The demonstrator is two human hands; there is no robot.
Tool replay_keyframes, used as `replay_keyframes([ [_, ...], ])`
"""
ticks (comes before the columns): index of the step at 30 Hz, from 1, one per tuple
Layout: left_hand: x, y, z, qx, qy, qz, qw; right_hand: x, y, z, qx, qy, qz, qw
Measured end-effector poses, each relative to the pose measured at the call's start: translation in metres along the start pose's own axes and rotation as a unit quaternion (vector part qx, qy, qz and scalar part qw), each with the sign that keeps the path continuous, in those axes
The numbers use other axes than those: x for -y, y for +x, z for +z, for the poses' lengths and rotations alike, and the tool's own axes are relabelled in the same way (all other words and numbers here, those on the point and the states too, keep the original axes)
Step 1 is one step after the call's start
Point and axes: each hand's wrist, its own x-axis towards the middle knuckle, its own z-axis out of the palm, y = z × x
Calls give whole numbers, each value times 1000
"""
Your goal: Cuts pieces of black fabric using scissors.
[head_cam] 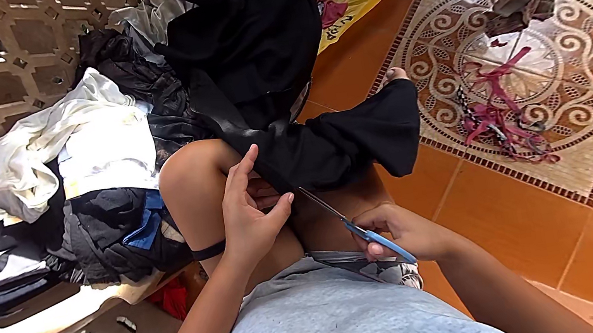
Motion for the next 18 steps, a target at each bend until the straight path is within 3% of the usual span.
replay_keyframes([
  [9,0,-2,-2,20,2,-8,1000,1,19,13,49,138,-55,988],
  [18,4,-4,-5,22,42,14,999,6,32,27,27,162,-56,985],
])
